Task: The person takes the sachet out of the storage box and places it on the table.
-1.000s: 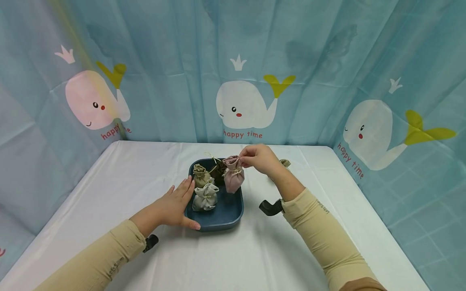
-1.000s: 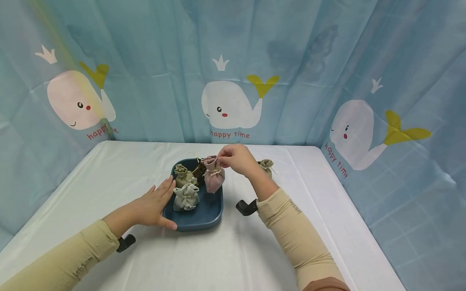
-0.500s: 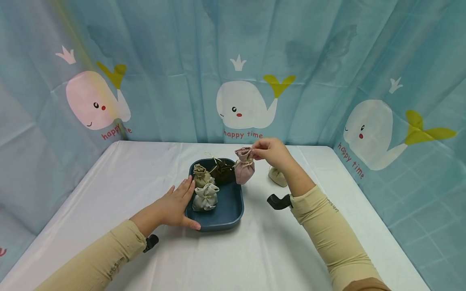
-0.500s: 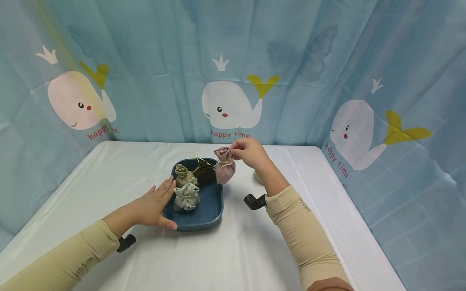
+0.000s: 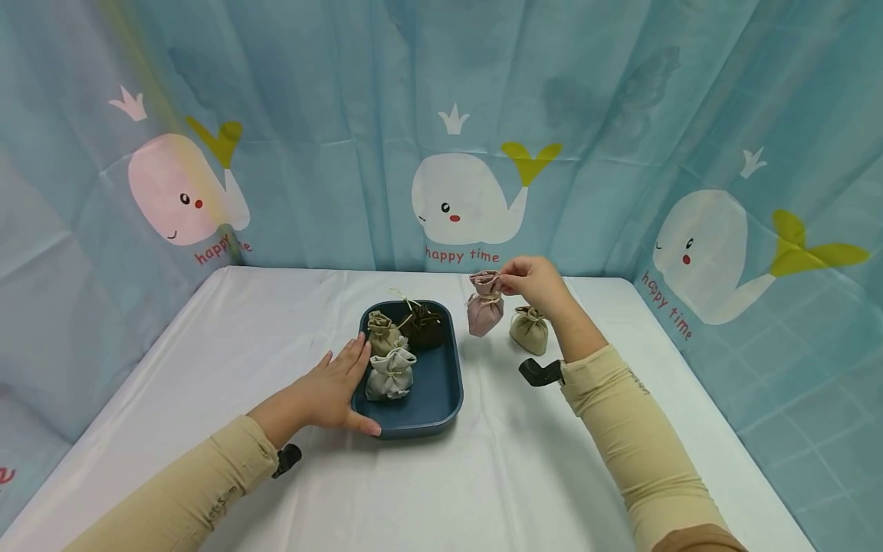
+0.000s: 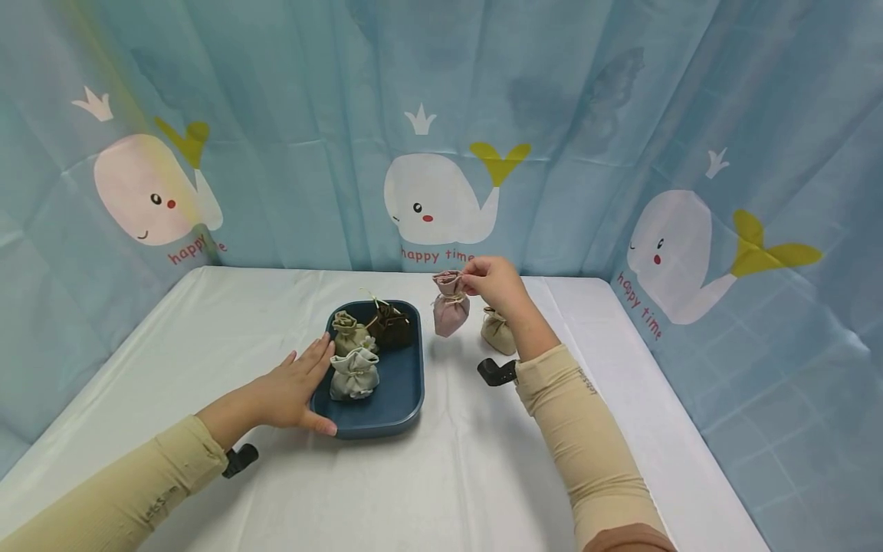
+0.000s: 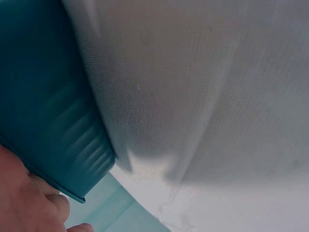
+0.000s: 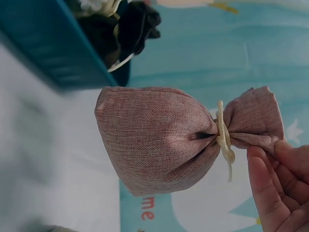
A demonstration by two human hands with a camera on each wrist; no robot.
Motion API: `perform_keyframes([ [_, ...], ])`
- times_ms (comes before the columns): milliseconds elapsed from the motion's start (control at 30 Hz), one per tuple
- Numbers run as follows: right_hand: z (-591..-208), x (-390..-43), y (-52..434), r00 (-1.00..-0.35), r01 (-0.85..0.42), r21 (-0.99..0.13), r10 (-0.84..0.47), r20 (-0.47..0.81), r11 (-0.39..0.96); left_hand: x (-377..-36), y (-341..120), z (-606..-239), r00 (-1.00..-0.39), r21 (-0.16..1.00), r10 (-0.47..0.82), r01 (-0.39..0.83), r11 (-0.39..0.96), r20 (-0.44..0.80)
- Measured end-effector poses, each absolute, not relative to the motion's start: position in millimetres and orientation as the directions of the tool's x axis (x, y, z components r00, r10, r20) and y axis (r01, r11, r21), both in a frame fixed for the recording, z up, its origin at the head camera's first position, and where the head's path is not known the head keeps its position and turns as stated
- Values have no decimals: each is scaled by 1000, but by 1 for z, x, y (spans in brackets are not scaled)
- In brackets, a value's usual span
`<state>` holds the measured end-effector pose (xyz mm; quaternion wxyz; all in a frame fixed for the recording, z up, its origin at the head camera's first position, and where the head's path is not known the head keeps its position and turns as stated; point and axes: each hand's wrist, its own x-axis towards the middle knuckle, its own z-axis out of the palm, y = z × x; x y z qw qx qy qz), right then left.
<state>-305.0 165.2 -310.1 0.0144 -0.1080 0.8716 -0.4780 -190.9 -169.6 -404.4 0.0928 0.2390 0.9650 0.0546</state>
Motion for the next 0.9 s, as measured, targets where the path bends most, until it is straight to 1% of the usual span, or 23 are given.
perform_keyframes([
  [200, -322, -316, 170, -982, -161, -827, -168, 82, 538, -192, -170, -405, -870, 151, 468, 448, 881, -154],
  [533, -345, -330, 174, -994, -99, -808, -103, 48, 581, -193, -171, -409, -871, 151, 467, 446, 882, -151],
  [733, -357, -333, 174, -997, -79, -804, -60, 54, 590, -192, -171, -409, -871, 146, 471, 452, 880, -141],
  [900, -363, -332, 174, -998, -63, -780, -29, 57, 623, -192, -171, -409, -871, 149, 473, 454, 878, -134],
])
